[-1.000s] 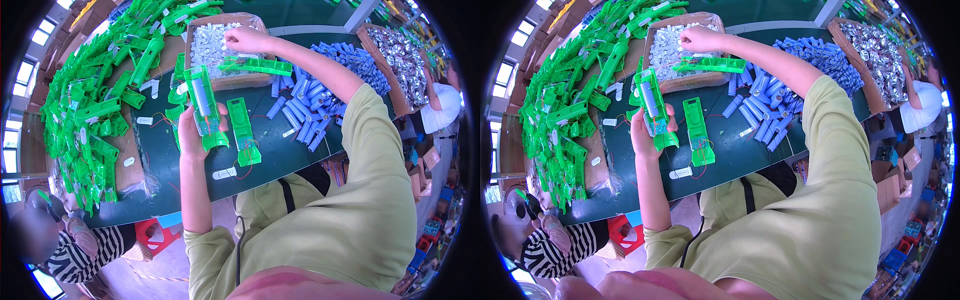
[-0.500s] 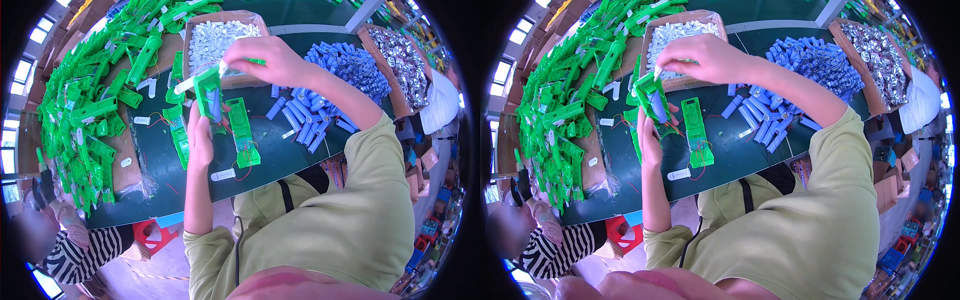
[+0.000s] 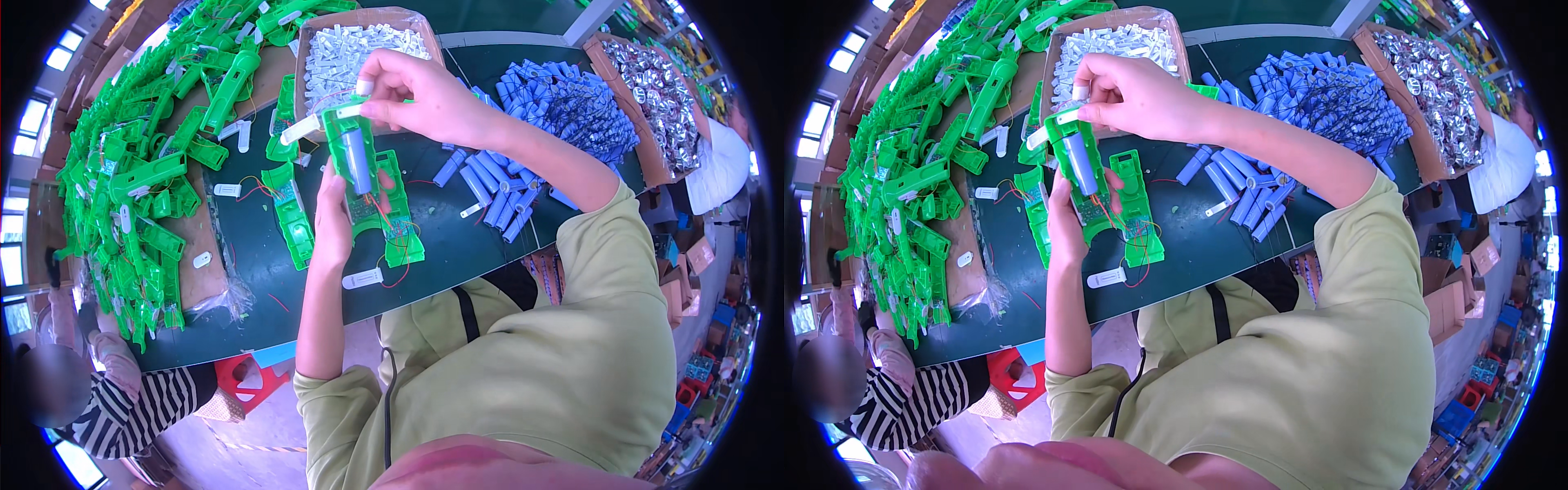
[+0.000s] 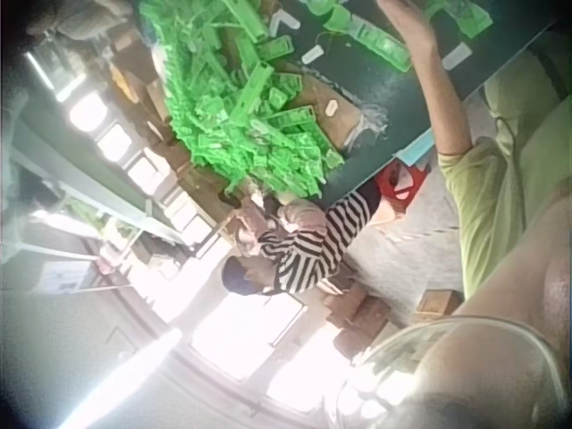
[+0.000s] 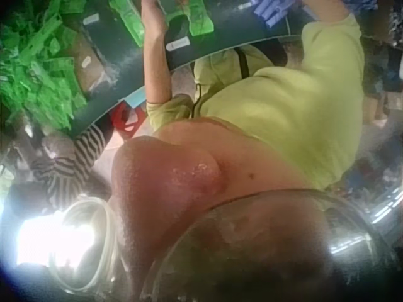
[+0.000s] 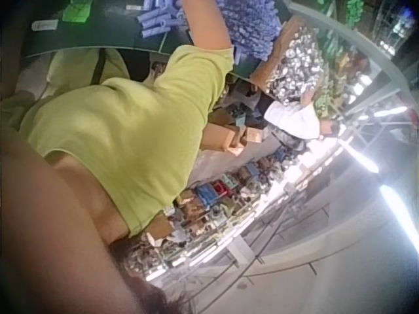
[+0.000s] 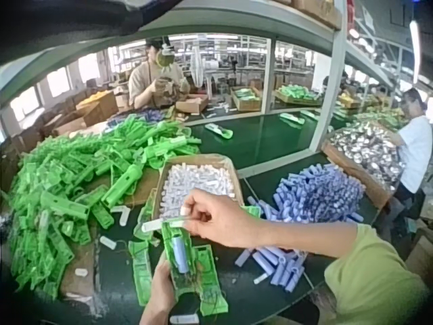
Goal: Assembling plastic housing components with batteries and circuit boards on a factory production line.
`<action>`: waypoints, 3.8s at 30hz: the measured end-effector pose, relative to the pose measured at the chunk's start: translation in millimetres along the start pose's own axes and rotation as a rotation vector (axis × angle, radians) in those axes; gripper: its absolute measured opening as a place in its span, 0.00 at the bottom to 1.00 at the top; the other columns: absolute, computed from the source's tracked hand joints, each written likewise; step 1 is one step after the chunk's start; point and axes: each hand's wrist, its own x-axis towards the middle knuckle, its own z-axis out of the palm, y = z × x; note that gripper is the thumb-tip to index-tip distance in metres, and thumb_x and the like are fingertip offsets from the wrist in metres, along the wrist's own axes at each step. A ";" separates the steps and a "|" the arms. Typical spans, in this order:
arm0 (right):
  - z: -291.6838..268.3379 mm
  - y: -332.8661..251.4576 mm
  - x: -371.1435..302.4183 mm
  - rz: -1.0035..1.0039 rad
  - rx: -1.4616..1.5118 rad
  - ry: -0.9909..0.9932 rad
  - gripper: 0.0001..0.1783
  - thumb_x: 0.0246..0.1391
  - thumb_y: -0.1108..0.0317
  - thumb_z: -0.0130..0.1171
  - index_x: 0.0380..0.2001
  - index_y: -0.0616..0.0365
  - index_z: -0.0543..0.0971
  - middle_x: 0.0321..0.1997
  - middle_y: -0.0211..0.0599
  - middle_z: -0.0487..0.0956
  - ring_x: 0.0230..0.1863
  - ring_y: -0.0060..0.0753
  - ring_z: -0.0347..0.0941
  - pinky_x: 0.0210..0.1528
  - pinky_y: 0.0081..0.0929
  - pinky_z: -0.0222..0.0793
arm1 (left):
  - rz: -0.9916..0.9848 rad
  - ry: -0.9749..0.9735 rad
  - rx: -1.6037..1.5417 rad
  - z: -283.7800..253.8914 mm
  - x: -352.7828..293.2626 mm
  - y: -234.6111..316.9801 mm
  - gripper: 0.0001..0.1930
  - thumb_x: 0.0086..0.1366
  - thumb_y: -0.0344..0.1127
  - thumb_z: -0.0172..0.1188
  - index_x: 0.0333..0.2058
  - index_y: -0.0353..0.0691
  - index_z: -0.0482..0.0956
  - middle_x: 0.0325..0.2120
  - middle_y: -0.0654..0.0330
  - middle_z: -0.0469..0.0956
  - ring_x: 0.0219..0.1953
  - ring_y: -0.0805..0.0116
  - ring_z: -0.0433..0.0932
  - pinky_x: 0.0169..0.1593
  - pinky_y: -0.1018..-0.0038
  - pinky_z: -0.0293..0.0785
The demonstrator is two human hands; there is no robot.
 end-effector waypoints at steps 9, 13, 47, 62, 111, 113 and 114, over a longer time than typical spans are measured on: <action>4.9 40.0 20.6 0.016 -0.095 -0.035 0.14 0.54 0.65 0.58 0.39 0.58 0.67 0.23 0.30 0.72 0.26 0.18 0.67 0.27 0.20 0.60 | -0.214 0.023 -0.051 2.5 3.1 8.1 0.25 0.64 0.45 0.29 0.53 0.37 0.61 0.26 0.53 0.74 0.21 0.64 0.74 0.30 0.71 0.71; 2.7 25.4 3.2 -0.628 -0.658 0.172 0.15 0.52 0.68 0.57 0.44 0.55 0.72 0.30 0.36 0.72 0.34 0.38 0.71 0.31 0.30 0.65 | -0.226 0.006 -0.136 -1.3 3.3 10.4 0.25 0.64 0.44 0.26 0.53 0.38 0.61 0.25 0.53 0.74 0.21 0.63 0.73 0.29 0.70 0.71; -356.8 371.2 75.3 0.582 -0.719 0.567 0.36 0.50 0.48 0.54 0.56 0.60 0.64 0.47 0.46 0.75 0.47 0.42 0.73 0.46 0.37 0.68 | -0.052 0.444 2.111 -164.5 163.5 70.8 0.26 0.54 0.42 0.61 0.50 0.37 0.68 0.36 0.51 0.77 0.40 0.52 0.75 0.41 0.63 0.72; -71.4 -1.1 63.2 -0.887 -0.429 0.107 0.24 0.55 0.50 0.50 0.49 0.55 0.70 0.42 0.47 0.75 0.45 0.46 0.71 0.48 0.37 0.65 | -0.199 0.072 0.968 31.5 39.2 206.7 0.27 0.58 0.48 0.46 0.49 0.32 0.70 0.40 0.58 0.74 0.35 0.76 0.73 0.35 0.81 0.69; -45.2 -51.3 -45.6 -0.543 0.983 0.086 0.35 0.58 0.72 0.51 0.63 0.57 0.45 0.35 0.32 0.70 0.33 0.17 0.67 0.32 0.17 0.65 | 0.135 0.208 0.382 83.0 -48.2 54.7 0.28 0.61 0.56 0.40 0.45 0.34 0.65 0.25 0.54 0.74 0.26 0.69 0.73 0.31 0.76 0.68; -58.9 -53.7 -55.9 -0.416 0.902 -0.066 0.36 0.58 0.72 0.50 0.64 0.57 0.43 0.36 0.32 0.70 0.32 0.17 0.67 0.31 0.17 0.66 | 0.154 0.219 0.388 82.7 -45.1 52.4 0.28 0.62 0.56 0.40 0.45 0.34 0.65 0.26 0.55 0.74 0.27 0.69 0.73 0.31 0.75 0.68; -64.1 -53.8 -58.9 -0.284 0.810 -0.220 0.37 0.58 0.72 0.50 0.64 0.57 0.41 0.37 0.33 0.70 0.32 0.18 0.67 0.31 0.18 0.66 | 0.175 0.233 0.386 81.7 -43.5 51.7 0.28 0.62 0.56 0.40 0.45 0.35 0.65 0.27 0.56 0.74 0.27 0.70 0.73 0.31 0.75 0.68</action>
